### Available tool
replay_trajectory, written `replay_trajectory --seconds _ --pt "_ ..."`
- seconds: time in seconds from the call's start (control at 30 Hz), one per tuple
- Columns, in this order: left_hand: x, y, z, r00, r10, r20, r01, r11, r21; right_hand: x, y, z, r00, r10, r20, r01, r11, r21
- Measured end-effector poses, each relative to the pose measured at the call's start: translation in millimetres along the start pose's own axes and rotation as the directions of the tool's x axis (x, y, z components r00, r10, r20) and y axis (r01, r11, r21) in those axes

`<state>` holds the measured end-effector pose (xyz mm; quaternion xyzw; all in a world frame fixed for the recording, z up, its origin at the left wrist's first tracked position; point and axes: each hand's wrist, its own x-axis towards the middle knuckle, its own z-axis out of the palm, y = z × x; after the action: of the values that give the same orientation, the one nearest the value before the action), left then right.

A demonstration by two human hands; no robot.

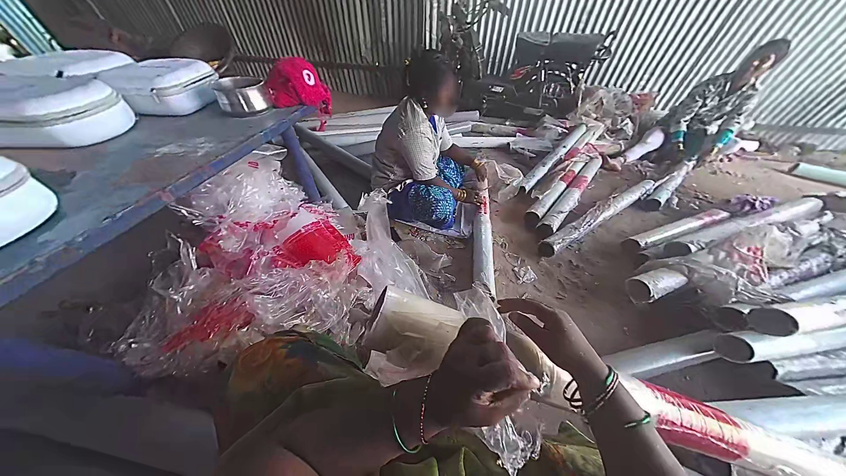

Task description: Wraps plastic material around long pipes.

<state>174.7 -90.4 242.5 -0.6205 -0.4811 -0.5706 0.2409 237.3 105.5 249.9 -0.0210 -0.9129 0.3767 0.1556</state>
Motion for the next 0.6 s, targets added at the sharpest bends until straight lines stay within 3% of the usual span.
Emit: replay_trajectory --seconds 0.1,0.2,0.27,0.33,0.43,0.5,0.6 --pt "-7.2 10.8 -4.9 0.999 0.038 0.018 -0.037 0.999 -0.024 24.2 -35.8 10.6 0.981 -0.195 0.003 0.194 0.979 0.059" --pt "-15.7 17.8 -7.1 0.996 0.080 0.031 -0.079 0.996 -0.038 56.9 -88.0 25.0 0.925 -0.329 0.192 0.315 0.944 0.101" --pt "-18.9 21.8 -5.5 0.994 0.106 0.012 -0.105 0.994 -0.028 80.0 -121.2 43.6 0.815 -0.402 0.418 0.406 0.910 0.084" --pt "-23.5 23.4 -6.6 0.993 0.107 0.044 -0.107 0.994 -0.015 98.6 -151.8 67.6 0.617 -0.383 0.687 0.498 0.866 0.036" --pt "-51.0 11.8 -6.9 0.984 0.028 0.174 -0.027 1.000 -0.010 110.8 -175.2 104.2 0.335 -0.163 0.928 0.665 0.738 -0.110" --pt "-43.5 17.8 -16.9 0.967 -0.037 0.252 0.043 0.999 -0.021 115.3 -175.7 115.1 0.257 -0.075 0.964 0.710 0.691 -0.136" --pt "-28.7 29.9 -29.0 0.965 -0.030 0.261 0.049 0.997 -0.066 127.3 -159.2 116.1 0.250 -0.140 0.958 0.716 0.693 -0.086"
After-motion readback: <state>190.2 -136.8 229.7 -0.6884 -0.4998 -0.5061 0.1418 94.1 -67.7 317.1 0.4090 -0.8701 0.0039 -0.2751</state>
